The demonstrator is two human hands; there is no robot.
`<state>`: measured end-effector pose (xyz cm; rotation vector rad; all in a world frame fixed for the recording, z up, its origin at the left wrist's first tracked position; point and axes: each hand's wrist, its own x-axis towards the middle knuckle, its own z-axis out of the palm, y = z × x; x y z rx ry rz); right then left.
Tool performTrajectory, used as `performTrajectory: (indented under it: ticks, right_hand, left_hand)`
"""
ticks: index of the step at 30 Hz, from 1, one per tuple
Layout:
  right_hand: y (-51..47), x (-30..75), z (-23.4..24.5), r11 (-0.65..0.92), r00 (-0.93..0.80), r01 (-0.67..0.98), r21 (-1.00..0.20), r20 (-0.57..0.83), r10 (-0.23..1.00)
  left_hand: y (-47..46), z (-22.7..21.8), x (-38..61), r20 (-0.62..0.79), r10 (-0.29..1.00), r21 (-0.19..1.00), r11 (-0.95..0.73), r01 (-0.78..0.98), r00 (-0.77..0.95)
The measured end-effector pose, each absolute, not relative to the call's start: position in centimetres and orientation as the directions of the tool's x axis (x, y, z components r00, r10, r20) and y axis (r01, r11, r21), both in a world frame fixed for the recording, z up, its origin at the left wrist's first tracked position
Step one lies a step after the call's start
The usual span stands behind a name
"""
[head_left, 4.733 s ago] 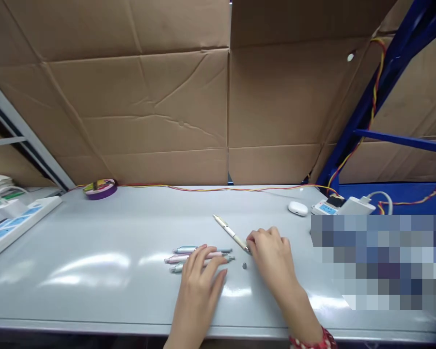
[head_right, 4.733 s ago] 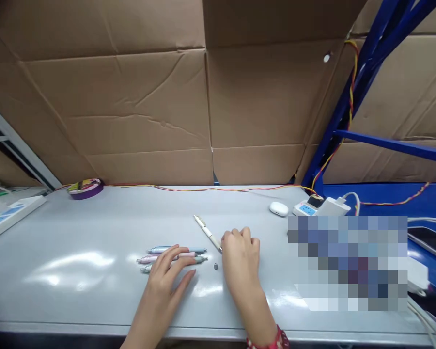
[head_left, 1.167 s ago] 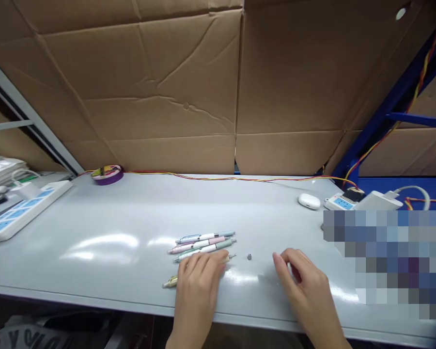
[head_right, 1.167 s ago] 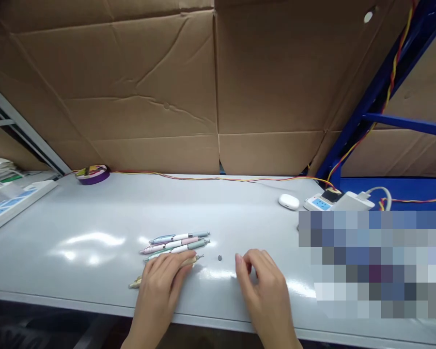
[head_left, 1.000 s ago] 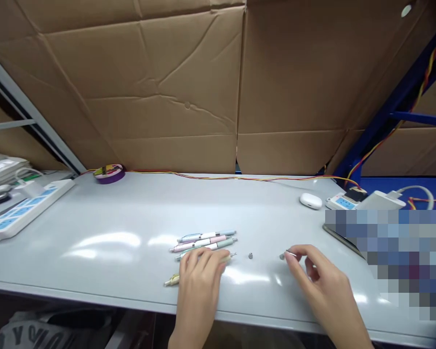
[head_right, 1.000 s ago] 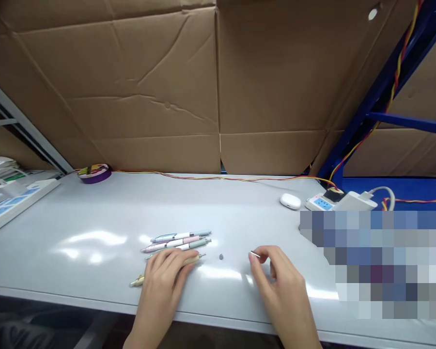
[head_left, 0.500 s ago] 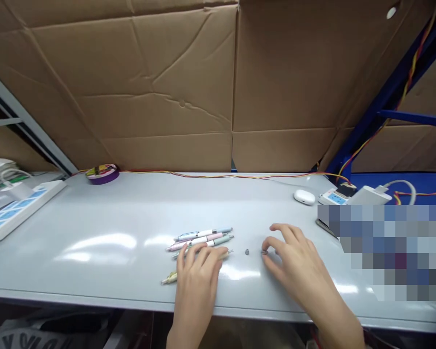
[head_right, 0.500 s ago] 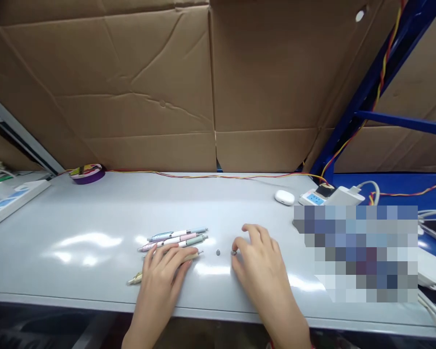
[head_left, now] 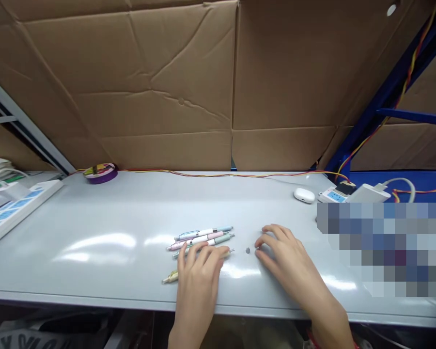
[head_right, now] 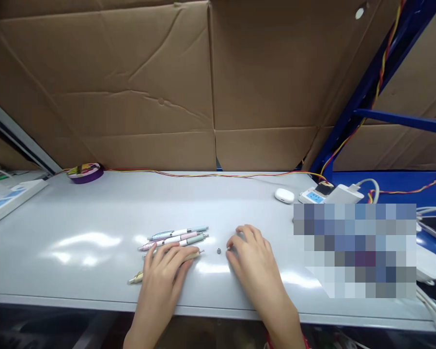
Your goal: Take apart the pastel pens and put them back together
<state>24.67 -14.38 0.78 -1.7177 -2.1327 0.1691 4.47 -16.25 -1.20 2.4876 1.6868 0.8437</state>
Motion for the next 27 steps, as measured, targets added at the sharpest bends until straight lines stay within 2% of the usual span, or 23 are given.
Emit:
performTrajectory:
  ticks: [12, 18, 27]
  right_hand:
    - [-14.3, 23.0, 1.9, 0.311, -0.253, 0.832, -0.460, 0.185, 0.950]
    - [-14.1, 23.4, 2.1, 0.201, -0.201, 0.837, -0.509, 0.057, 0.978]
    - [-13.6, 26.9, 1.3, 0.189, -0.183, 0.843, -0.503, 0.061, 0.981]
  left_hand:
    - [-16.3, -1.2, 4.6, 0.431, 0.863, 0.329, -0.421, 0.845, 0.263]
    - [-16.3, -1.1, 4.5, 0.396, 0.875, 0.340, -0.421, 0.841, 0.277]
    - [-16.3, -0.8, 4.5, 0.372, 0.888, 0.349, -0.404, 0.846, 0.271]
